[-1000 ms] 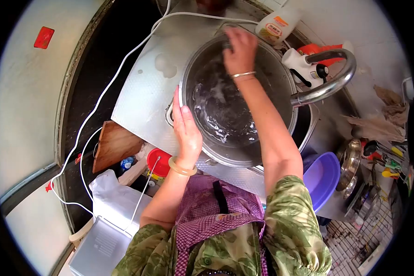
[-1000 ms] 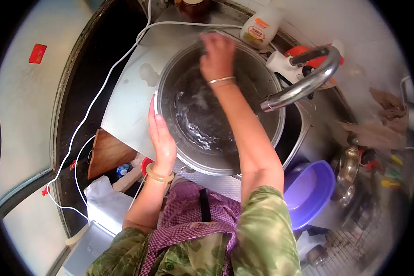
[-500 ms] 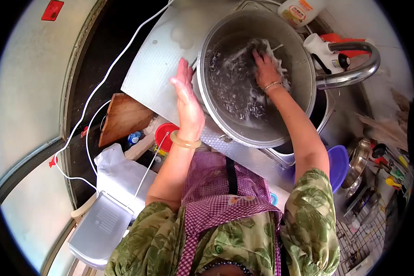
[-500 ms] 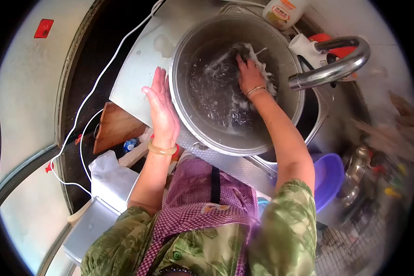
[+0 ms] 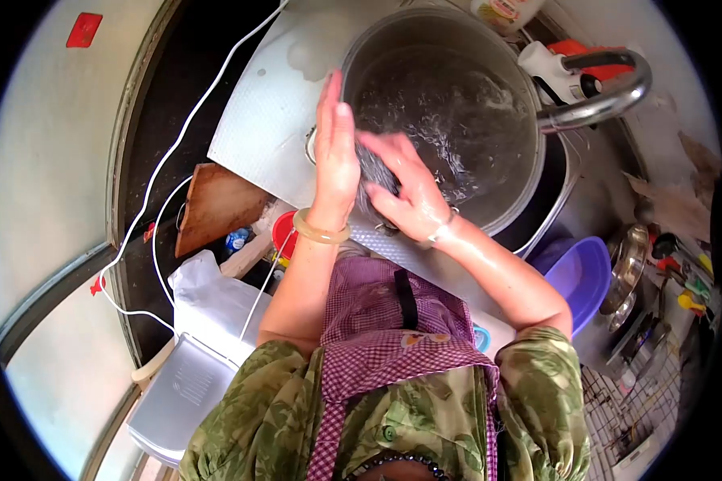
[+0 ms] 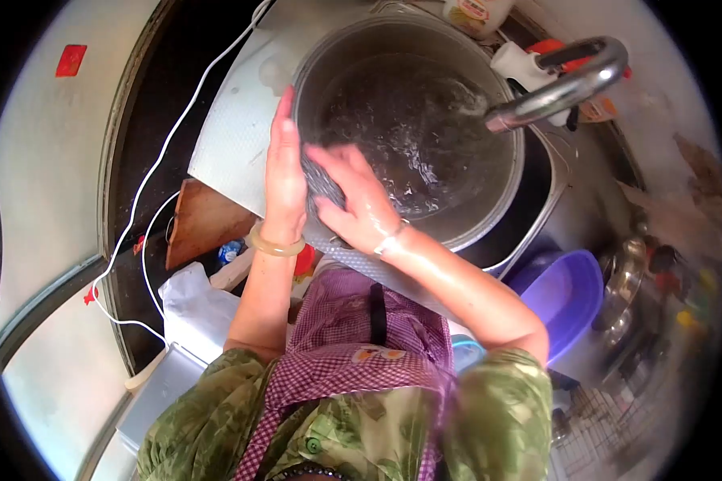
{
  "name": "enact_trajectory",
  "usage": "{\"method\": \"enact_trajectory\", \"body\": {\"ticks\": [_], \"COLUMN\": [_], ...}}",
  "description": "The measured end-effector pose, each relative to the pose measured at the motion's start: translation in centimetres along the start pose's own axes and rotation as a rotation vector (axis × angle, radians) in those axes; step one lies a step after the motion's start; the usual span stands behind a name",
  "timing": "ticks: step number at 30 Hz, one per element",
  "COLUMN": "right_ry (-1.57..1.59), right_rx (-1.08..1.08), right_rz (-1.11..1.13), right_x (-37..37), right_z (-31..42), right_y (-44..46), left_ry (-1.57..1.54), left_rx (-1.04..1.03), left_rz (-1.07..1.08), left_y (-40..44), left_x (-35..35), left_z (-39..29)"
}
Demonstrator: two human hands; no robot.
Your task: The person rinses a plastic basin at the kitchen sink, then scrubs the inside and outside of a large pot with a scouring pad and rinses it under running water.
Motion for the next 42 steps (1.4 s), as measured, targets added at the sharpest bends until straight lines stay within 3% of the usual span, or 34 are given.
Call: {"method": "enact_trajectory", "body": {"ticks": [4, 6, 8, 10, 11, 14, 16, 18, 22, 25, 27, 29, 31, 34, 37, 40, 42], "right_ry": [-0.037, -0.505, -1.065, -1.434, -1.372, -1.002, -0.635, -0.561, -0.706, -0.963, -1.062, -1.113, -1.238, -1.378, -1.321, -1.452, -1.153], "right_rx": [-0.101, -0.088, -0.309, -0.224, -0.267, -0.28, -0.247, -0.149, 0.242, 0.288, 0.25, 0.166, 0.3, -0.234, -0.05, -0.397, -0.462], "right_rz": [0.39, 0.492, 0.45, 0.324, 0.315, 0.602, 0.568, 0.503, 0.2, 0.172, 0.081, 0.126, 0.029, 0.374, 0.143, 0.444, 0.749], "right_x": [7.0, 11.6, 15.5, 17.8, 17.2, 11.8, 7.6, 3.9, 0.4, 0.9, 2.7, 5.9, 8.9, 11.2, 11.8, 8.6, 6.6], "right_z": [-1.6, -2.0, -1.8, -2.1, -2.6, -3.5, -6.8, -8.9, -14.0, -17.1, -18.9, -19.8, -20.8, -16.2, -17.9, -14.9, -15.2], "right_y": [-6.1, -7.9, -8.2, -7.8, -7.9, -6.4, -4.5, -2.0, 1.7, 6.1, 8.8, 9.5, 8.6, 6.7, 1.6, -2.5, -3.0], "left_ry": [0.191, 0.213, 0.104, 0.026, 0.002, -0.066, -0.052, 0.022, 0.102, 0.109, 0.175, 0.201, 0.191, 0.166, 0.102, 0.031, 0.01], "left_rx": [-0.073, -0.067, -0.023, 0.051, 0.114, 0.205, 0.192, 0.124, 0.118, 0.122, 0.106, 0.078, 0.109, 0.053, 0.06, 0.093, 0.081], "left_rz": [-0.039, -0.072, -0.126, -0.17, -0.162, -0.165, -0.178, -0.203, -0.131, -0.131, -0.146, -0.144, -0.137, -0.158, -0.171, -0.174, -0.177], "left_y": [0.3, 0.2, 0.1, 0.0, -0.3, -0.2, -0.3, -0.2, -0.3, -0.4, -0.5, -0.4, -0.5, -0.5, -0.4, -0.7, -0.5], "left_x": [-0.4, -0.5, -0.9, -1.0, -0.8, -0.8, -1.0, -1.1, -0.8, -0.8, -0.8, -0.7, -0.4, -0.8, -0.9, -0.9, -1.0], "left_z": [1.1, 1.2, 1.3, 2.3, 2.5, 2.8, 2.5, 2.0, 2.3, 2.2, 2.4, 1.8, 1.9, 2.1, 1.9, 1.4, 1.9]}}
Point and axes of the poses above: each hand's wrist, its own y-axis towards the middle knuckle, its own x-axis out of the back of the hand, z = x × y, the point moved 1 cm from there along y, towards the middle knuckle, and after that the axes turned 3 degrees about y, right-handed, at the moved point
